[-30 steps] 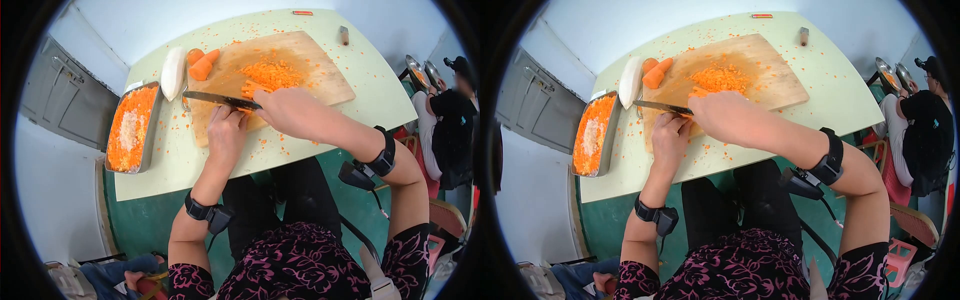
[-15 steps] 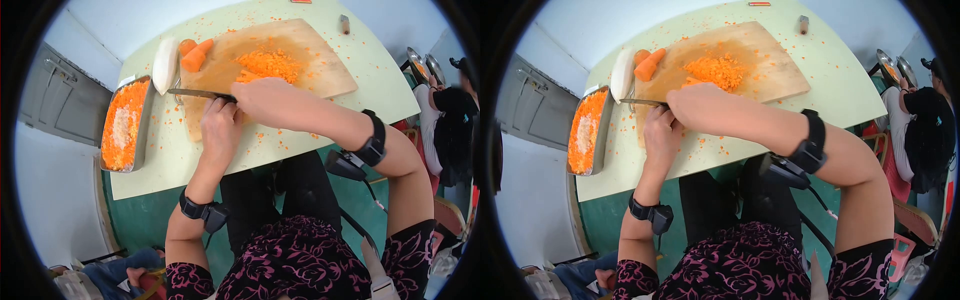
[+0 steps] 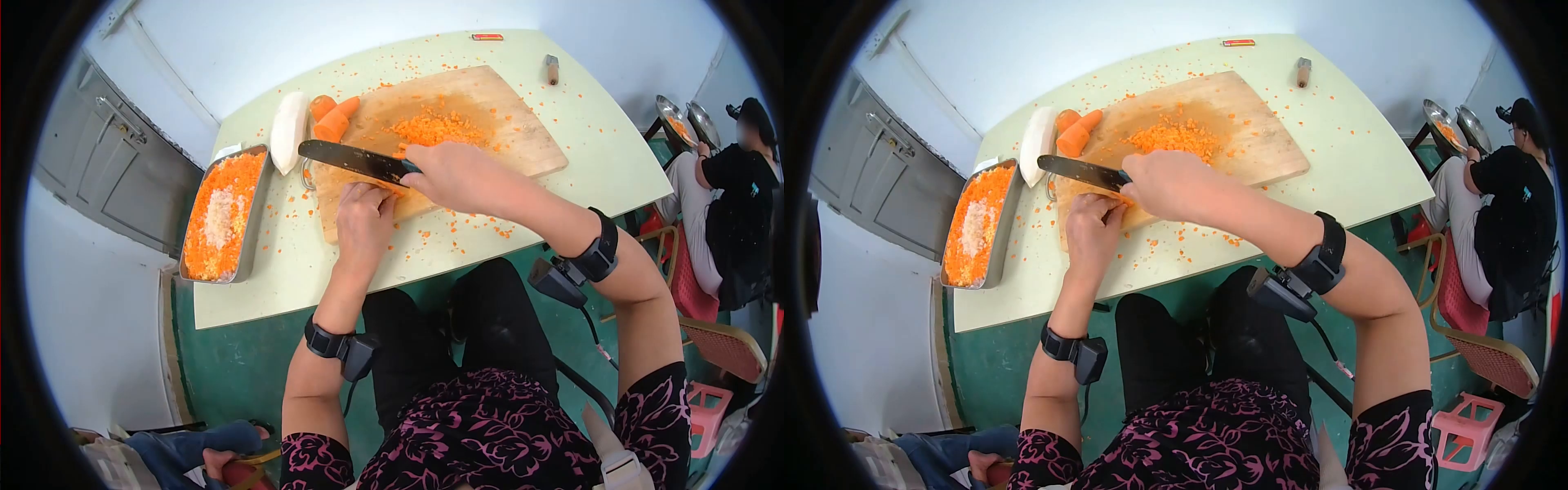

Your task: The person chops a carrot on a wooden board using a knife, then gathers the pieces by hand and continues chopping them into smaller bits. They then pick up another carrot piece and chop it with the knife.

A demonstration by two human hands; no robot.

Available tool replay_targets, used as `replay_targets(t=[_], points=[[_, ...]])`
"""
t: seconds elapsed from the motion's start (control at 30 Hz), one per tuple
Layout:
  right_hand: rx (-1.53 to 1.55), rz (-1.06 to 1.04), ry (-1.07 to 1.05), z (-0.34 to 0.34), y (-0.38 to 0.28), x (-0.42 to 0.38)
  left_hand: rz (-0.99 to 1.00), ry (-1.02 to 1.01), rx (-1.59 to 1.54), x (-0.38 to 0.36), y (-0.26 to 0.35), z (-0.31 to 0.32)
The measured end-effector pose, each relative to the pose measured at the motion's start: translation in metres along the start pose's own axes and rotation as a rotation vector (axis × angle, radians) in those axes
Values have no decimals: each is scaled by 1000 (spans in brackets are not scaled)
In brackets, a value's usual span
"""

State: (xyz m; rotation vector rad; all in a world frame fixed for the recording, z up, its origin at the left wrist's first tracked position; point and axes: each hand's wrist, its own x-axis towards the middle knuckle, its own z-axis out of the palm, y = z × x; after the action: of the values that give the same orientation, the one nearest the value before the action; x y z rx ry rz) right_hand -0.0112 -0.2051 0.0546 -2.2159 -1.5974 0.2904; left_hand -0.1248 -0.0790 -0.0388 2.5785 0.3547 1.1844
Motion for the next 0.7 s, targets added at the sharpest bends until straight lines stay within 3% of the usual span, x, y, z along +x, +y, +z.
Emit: replay_targets(t=[0.17,0.37,0.7], points=[[-66,-52,63,18,2,-11,47,25,21,-1,2,0],[54,73,41,13,-5,-12,63,20,30,-3,0,3],[15,19,32,20,0,-13,73,27,8,-2,3,1]])
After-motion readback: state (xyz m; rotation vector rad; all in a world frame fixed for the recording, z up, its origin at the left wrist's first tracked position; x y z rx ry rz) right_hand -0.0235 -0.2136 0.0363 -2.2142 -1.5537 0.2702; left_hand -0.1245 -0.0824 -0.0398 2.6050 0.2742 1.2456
